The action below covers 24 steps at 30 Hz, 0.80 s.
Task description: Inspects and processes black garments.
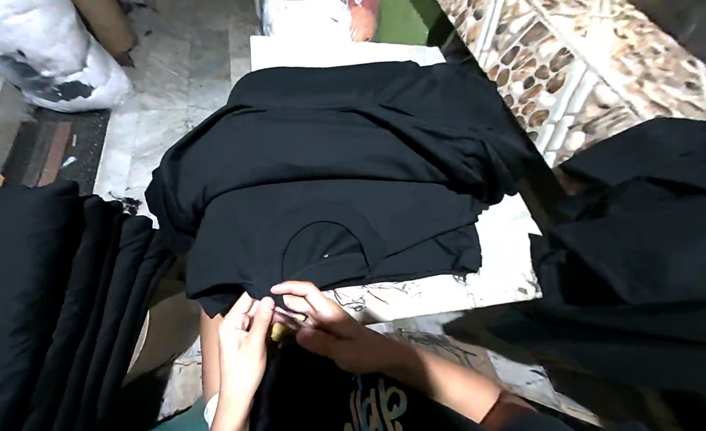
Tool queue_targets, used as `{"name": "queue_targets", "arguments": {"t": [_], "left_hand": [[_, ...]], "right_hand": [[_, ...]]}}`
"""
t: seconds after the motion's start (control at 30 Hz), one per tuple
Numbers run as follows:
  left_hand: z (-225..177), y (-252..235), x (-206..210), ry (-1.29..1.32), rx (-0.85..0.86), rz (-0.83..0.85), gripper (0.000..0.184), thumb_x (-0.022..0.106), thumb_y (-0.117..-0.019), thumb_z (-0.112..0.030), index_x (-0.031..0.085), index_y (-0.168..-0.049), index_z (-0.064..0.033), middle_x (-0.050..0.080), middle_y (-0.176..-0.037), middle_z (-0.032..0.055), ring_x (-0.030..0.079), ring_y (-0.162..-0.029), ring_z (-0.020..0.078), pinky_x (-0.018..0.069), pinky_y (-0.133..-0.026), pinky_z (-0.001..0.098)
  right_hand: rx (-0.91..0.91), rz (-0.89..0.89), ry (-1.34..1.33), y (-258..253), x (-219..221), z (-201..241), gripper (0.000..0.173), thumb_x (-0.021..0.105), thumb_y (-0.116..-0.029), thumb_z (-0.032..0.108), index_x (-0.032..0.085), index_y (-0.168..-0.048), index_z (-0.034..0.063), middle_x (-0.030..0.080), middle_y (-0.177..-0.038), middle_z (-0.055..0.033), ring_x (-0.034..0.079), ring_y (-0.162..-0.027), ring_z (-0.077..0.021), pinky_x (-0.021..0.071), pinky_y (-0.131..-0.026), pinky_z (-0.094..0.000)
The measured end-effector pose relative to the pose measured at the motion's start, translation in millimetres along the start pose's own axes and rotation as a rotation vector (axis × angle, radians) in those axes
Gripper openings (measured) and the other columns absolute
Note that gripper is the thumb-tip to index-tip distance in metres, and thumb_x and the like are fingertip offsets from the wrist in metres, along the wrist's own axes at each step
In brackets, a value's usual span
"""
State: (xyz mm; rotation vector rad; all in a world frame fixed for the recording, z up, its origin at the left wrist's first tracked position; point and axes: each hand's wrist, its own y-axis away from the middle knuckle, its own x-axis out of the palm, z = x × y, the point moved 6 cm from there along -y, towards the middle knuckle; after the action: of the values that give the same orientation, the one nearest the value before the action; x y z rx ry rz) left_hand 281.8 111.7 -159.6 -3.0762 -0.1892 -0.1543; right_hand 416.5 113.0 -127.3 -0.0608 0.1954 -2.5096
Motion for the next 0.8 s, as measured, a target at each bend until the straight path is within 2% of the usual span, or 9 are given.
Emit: {"name": "queue_targets", "arguments": {"t": [0.1, 0.2, 0.23, 0.3, 0.37, 0.47, 0.6, 0.73, 0.8], "left_hand": [[-13.5, 11.4, -4.8, -0.051, 0.160, 0.042, 0.025, 0.052, -0.1049, -0.018, 0.071, -0.088, -0.0162, 0.062, -0.067, -0.0195, 0.048, -0.054, -0.0135, 0.0394, -0.050, 0.0049], [-41.9, 20.6, -0.4, -0.190, 0.451, 0.186, 0.033, 0.044, -0.1100, -0.031, 0.063, -0.089, -0.0126, 0.057, -0.071, -0.0097, 0.053, -0.064, -0.0110, 0.0438, -0.061, 0.0055], [-50.2, 20.3, 6.3, -0.245, 0.539, 0.211, 0.033, 0.044, -0.1100, -0.031, 0.061, -0.089, -0.0128, 0.060, -0.077, -0.0073, 0.058, -0.074, -0.0073, 0.0480, -0.070, 0.0088], [-54.3, 9.8, 32.1, -0.432, 0.627, 0.256, 0.033, 0.046, -0.1080, -0.039, 0.063, -0.091, -0.0154, 0.065, -0.097, -0.0010, 0.060, -0.099, 0.0069, 0.0482, -0.090, 0.0221], [-37.4, -10.8, 75.9, -0.669, 0.622, 0.276, 0.047, 0.054, -0.1001, -0.053, 0.072, -0.086, -0.0111, 0.071, -0.105, 0.0122, 0.064, -0.104, 0.0287, 0.0479, -0.091, 0.0442], [10.5, -32.0, 155.3, -0.810, 0.278, 0.674, 0.057, 0.071, -0.0925, -0.043, 0.068, -0.121, 0.0063, 0.062, -0.128, 0.0281, 0.056, -0.123, 0.0466, 0.0423, -0.103, 0.0603], [-12.2, -28.4, 183.2, -0.394, 0.307, 0.656, 0.054, 0.076, -0.0837, -0.018, 0.057, -0.117, 0.0197, 0.061, -0.123, 0.0344, 0.057, -0.123, 0.0436, 0.0425, -0.108, 0.0470], [-34.6, -32.0, 171.8, -0.226, 0.634, 0.434, 0.031, 0.069, -0.0848, -0.001, 0.063, -0.113, 0.0113, 0.071, -0.104, 0.0245, 0.069, -0.097, 0.0309, 0.0535, -0.092, 0.0373], [-29.1, -36.3, 169.5, -0.106, 0.777, 0.349, 0.015, 0.070, -0.0862, -0.001, 0.073, -0.099, 0.0064, 0.073, -0.086, 0.0154, 0.068, -0.080, 0.0197, 0.0529, -0.081, 0.0288]], "right_hand": [[-0.048, -0.045, 0.183, 5.9, -8.4, 5.3, 0.052, 0.053, -0.1039, 0.023, 0.044, -0.142, -0.0108, 0.065, -0.123, -0.0163, 0.062, -0.098, -0.0018, 0.0505, -0.086, -0.0193], [-0.170, -0.219, 0.130, 18.1, -30.8, -3.3, 0.042, 0.049, -0.1079, 0.030, 0.053, -0.137, -0.0006, 0.063, -0.137, -0.0056, 0.061, -0.121, -0.0025, 0.0509, -0.103, -0.0237], [-0.180, -0.312, 0.113, 23.5, -41.3, -7.0, 0.039, 0.047, -0.1081, 0.037, 0.057, -0.133, 0.0084, 0.065, -0.135, 0.0014, 0.062, -0.117, -0.0011, 0.0525, -0.098, -0.0222], [-0.164, -0.551, 0.116, 38.8, -67.3, -9.8, 0.031, 0.049, -0.1057, 0.045, 0.063, -0.124, 0.0243, 0.070, -0.119, 0.0150, 0.062, -0.086, 0.0095, 0.0490, -0.067, -0.0092], [-0.203, -0.736, 0.137, 58.7, -96.4, -3.0, 0.024, 0.049, -0.1062, 0.039, 0.059, -0.122, 0.0238, 0.069, -0.109, 0.0168, 0.054, -0.065, 0.0099, 0.0401, -0.051, -0.0076], [-0.260, -0.924, 0.249, 89.6, -132.8, 13.4, 0.020, 0.043, -0.1090, 0.029, 0.052, -0.123, 0.0169, 0.068, -0.101, 0.0169, 0.053, -0.058, 0.0074, 0.0423, -0.047, -0.0085], [-0.239, -1.026, 0.413, 124.1, -154.2, 22.5, 0.015, 0.047, -0.1070, 0.022, 0.054, -0.121, 0.0199, 0.066, -0.097, 0.0217, 0.058, -0.071, 0.0088, 0.0461, -0.058, -0.0076], [-0.134, -1.052, 0.498, 140.9, -152.8, 9.5, 0.016, 0.052, -0.1039, 0.019, 0.056, -0.119, 0.0164, 0.064, -0.105, 0.0233, 0.062, -0.090, 0.0093, 0.0528, -0.079, -0.0118], [-0.132, -1.014, 0.541, 137.4, -144.9, 6.3, 0.019, 0.056, -0.1023, 0.020, 0.057, -0.119, 0.0122, 0.063, -0.107, 0.0213, 0.061, -0.093, 0.0107, 0.0525, -0.082, -0.0116]]}}
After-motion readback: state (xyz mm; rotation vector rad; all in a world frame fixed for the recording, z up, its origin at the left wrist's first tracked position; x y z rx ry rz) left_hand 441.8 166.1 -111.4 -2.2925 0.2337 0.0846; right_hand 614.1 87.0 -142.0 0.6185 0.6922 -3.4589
